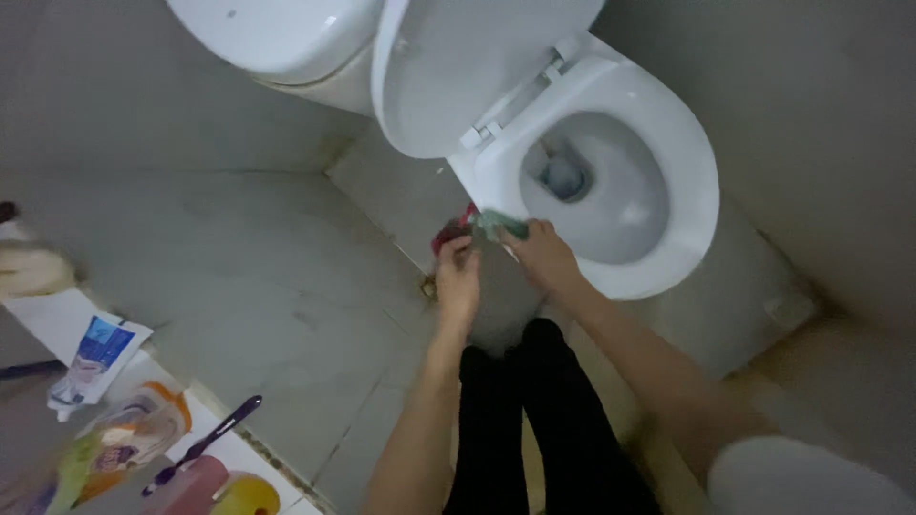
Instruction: The person scrubs the toilet seat and rim with a sponge, then uses a toilet brush to scrub the inside of the bowl. The person repeatedly wipes the seat and rim with the sponge throughout the clip.
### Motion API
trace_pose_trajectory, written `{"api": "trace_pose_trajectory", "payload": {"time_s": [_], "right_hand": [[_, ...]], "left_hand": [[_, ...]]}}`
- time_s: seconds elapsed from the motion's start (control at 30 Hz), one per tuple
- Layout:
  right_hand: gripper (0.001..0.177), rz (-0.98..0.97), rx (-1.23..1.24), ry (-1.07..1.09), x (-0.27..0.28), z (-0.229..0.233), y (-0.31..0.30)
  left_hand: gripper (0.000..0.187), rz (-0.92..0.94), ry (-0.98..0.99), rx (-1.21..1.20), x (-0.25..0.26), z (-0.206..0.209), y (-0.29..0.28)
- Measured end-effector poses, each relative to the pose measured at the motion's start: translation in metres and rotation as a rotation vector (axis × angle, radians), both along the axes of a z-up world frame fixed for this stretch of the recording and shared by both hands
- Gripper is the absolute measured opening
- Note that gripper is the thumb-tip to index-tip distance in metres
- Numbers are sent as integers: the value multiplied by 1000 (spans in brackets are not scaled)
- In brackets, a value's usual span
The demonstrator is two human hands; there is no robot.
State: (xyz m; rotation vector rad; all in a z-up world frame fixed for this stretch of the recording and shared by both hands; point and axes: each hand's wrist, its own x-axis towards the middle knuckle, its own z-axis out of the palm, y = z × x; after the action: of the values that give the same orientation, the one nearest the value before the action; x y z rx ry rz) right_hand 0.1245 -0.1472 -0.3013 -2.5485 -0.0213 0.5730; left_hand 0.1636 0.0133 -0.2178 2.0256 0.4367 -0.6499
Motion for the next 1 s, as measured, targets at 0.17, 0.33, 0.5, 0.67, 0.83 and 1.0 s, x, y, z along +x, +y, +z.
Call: {"api": "trace_pose_trajectory", "payload": {"time_s": [0.17,0.33,0.5,0.67,0.83,1.0], "right_hand": [[73,-28,1,12,63,14,1],[70,3,-32,3,14,-19,-13],[75,319,-61,10,-125,-13,-102],[73,289,27,-13,-155,14,-135],[49,-170,335,-69,-127,-30,-76],[61,26,38,-307,-150,-68,-89]], "left_hand": [[34,-13,-19,25,-18,-39,2],[38,-70,22,-2,-18,-22,-17],[39,-77,95,-58,-16,-31,-29],[39,-181,76,-74,-34,-45,-51],[39,-237,49,-112,-55,-73,-77],[41,-355,227,74,-49,-30,-117]]}}
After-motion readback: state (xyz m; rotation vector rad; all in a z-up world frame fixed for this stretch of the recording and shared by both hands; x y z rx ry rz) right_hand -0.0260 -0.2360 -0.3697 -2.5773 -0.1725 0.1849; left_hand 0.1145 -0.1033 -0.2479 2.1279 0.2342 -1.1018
